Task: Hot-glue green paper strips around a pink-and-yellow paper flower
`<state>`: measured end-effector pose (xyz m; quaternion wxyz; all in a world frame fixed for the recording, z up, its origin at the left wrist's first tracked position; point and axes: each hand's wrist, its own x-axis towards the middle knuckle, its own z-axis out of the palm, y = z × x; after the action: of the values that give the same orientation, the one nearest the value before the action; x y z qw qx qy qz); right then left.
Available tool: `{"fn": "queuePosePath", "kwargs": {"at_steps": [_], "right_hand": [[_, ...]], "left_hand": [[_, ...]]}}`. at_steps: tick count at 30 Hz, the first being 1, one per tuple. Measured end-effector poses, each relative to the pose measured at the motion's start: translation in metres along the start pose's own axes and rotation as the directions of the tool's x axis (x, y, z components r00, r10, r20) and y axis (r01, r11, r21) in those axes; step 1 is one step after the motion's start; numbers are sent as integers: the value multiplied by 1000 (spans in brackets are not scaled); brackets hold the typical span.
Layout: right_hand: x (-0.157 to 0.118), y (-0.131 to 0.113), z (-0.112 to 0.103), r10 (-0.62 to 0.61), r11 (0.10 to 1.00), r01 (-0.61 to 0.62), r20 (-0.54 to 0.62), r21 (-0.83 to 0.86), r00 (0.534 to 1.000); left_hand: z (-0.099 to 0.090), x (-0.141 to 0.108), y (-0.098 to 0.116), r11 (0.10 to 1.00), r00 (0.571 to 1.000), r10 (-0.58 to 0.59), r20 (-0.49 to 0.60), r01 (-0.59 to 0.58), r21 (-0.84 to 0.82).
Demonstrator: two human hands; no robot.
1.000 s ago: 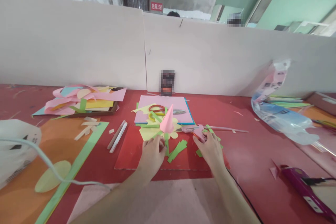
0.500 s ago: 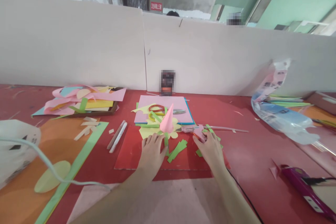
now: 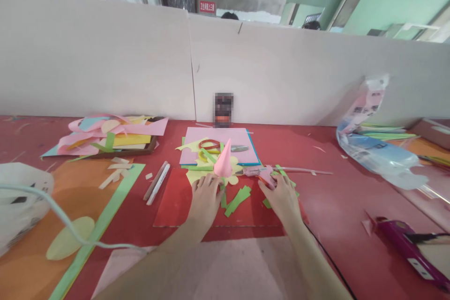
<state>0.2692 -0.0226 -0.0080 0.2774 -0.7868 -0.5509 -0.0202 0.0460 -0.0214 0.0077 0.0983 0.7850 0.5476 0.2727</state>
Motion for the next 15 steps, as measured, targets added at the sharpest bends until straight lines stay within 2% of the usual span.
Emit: {"fn": "queuePosePath", "kwargs": {"at_steps": [15], "right_hand": [[-1, -2, -2, -11, 1000, 11, 4, -19, 1000]], "left_hand": [[5, 5, -8, 996, 997, -62, 38, 64, -58]]}}
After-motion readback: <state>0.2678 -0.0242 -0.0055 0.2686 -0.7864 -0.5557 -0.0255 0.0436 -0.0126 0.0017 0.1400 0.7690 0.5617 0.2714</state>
